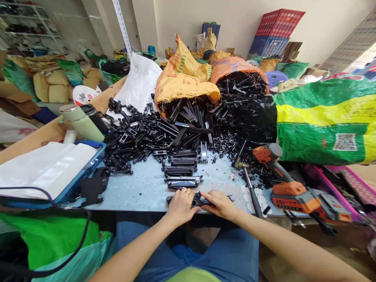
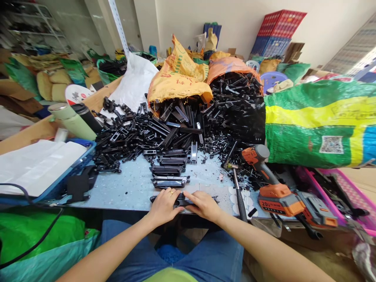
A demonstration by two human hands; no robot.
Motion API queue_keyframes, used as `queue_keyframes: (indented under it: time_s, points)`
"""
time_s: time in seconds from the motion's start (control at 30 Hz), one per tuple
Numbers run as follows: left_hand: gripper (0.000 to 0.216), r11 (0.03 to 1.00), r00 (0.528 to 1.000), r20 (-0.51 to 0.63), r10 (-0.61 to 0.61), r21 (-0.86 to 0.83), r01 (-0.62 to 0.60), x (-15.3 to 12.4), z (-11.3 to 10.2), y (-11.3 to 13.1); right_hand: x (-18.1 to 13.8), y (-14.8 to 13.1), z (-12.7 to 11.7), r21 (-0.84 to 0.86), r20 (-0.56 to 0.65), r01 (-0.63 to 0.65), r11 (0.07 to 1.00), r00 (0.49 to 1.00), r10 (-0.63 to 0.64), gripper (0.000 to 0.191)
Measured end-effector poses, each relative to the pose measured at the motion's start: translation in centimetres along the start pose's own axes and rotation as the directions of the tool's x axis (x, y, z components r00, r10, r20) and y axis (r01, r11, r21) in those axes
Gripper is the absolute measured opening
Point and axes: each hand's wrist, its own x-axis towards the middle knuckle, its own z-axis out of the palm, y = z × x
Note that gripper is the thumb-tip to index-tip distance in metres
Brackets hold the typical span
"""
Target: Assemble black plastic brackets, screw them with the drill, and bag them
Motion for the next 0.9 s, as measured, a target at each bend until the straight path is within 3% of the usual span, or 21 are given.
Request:
queue_keyframes:
  time_s: [0.13, 0.27, 0.4, 0.53, 0.7, 0.8, 0.9]
  points:
    - [0.044, 1.000, 1.000, 0.003, 0.030, -0.002, -0.030, -0.1, 0.1, -0.1, 0.3, 0.5, -0.5, -0.027, 0.091, 0.078, 0.997, 0.993, -0.075, 0.044]
    - [0.042, 0.999, 0.999, 0.000, 0.040, 0.017, -0.040, -0.1, 0.0, -0.1, 0.5, 0.6, -0.8, -0.032, 0.109, 0.094, 0.995, 0.990, -0.090, 0.045]
    - [0.039, 0.999, 0.999, 0.001, 0.042, 0.012, -0.042, -0.2, -0.1, 0.3, 0.4, 0.1, -0.7, -0.039, 0.109, 0.072, 0.997, 0.992, -0.067, 0.046]
    - [0.035, 0.999, 0.999, -0.031, -0.035, 0.011, 0.036, -0.3, 0.0, 0.8, 0.4, -0.3, -0.4, -0.091, 0.065, 0.010, 0.996, 0.998, -0.004, 0.046]
    - [0.043, 0.998, 0.999, -0.035, 0.039, 0.045, -0.038, -1.1, -0.6, 0.7, 0.5, 0.4, -1.4, -0.134, 0.170, 0.136, 0.982, 0.979, -0.113, 0.045]
    - [0.050, 0.985, 0.994, -0.042, 0.101, 0.145, -0.094, -1.8, -1.1, 0.2, 0.2, 0.8, -2.0, -0.272, 0.155, 0.034, 0.962, 0.988, 0.008, 0.048]
    - [0.045, 0.975, 0.995, -0.052, 0.088, 0.207, -0.076, -2.1, -1.9, -0.6, 0.1, 0.9, -2.1, -0.332, 0.112, -0.066, 0.941, 0.988, 0.109, 0.054]
